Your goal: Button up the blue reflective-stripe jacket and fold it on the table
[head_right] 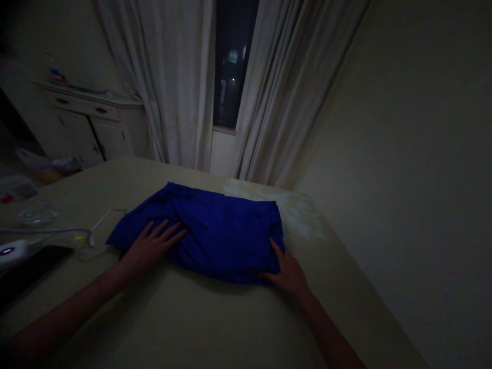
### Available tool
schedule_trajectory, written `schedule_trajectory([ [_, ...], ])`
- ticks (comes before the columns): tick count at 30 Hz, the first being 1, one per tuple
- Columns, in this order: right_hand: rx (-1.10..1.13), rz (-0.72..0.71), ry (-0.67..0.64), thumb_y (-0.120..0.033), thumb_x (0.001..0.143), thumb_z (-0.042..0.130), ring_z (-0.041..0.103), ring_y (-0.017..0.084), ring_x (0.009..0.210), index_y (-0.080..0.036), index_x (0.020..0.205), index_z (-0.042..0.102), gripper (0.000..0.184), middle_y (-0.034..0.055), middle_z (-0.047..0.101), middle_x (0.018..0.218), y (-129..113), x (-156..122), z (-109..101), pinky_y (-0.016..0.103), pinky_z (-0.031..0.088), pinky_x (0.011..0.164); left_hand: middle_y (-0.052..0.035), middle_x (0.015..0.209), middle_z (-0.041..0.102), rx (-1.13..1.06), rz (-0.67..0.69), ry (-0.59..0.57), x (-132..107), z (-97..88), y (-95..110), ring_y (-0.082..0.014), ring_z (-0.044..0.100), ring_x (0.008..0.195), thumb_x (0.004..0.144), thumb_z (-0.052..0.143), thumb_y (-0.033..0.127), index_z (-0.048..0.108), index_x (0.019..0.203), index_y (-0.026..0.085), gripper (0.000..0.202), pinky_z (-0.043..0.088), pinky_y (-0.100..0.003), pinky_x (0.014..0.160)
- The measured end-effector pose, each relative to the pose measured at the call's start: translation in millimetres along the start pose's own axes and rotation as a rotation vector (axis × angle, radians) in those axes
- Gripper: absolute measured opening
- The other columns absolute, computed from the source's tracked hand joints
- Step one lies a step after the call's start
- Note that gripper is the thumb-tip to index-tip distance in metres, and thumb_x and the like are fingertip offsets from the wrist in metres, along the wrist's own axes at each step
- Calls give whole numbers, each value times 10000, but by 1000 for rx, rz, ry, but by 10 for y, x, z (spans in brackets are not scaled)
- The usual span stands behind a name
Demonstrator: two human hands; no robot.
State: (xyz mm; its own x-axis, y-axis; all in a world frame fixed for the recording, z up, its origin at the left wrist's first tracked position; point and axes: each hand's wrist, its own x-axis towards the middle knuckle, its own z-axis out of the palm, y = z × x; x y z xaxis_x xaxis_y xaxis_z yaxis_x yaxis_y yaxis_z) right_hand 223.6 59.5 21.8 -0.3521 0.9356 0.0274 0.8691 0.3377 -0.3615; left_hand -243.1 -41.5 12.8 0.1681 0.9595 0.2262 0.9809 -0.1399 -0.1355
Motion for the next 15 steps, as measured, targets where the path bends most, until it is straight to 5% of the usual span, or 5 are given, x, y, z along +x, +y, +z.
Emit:
schedule_trajectory([
  [8,-167,108,69,-730,840,709,634,366,1272,-285,1683,271,1049,179,601,1429,-915,1183,371,452,476,1036,-131,1626,494,17,-252,89,872,401,-827,-384,420,1511,985,347,113,571,1536,235,607,242,-622,1228],
  [15,-238,90,78,-778,895,601,609,360,1289,-270,1685,263,998,192,611,1408,-1583,2100,679,447,456,1029,-275,1600,472,19,-464,46,1288,539,-1385,-446,423,1479,1008,277,109,552,1523,98,584,304,-665,1138],
])
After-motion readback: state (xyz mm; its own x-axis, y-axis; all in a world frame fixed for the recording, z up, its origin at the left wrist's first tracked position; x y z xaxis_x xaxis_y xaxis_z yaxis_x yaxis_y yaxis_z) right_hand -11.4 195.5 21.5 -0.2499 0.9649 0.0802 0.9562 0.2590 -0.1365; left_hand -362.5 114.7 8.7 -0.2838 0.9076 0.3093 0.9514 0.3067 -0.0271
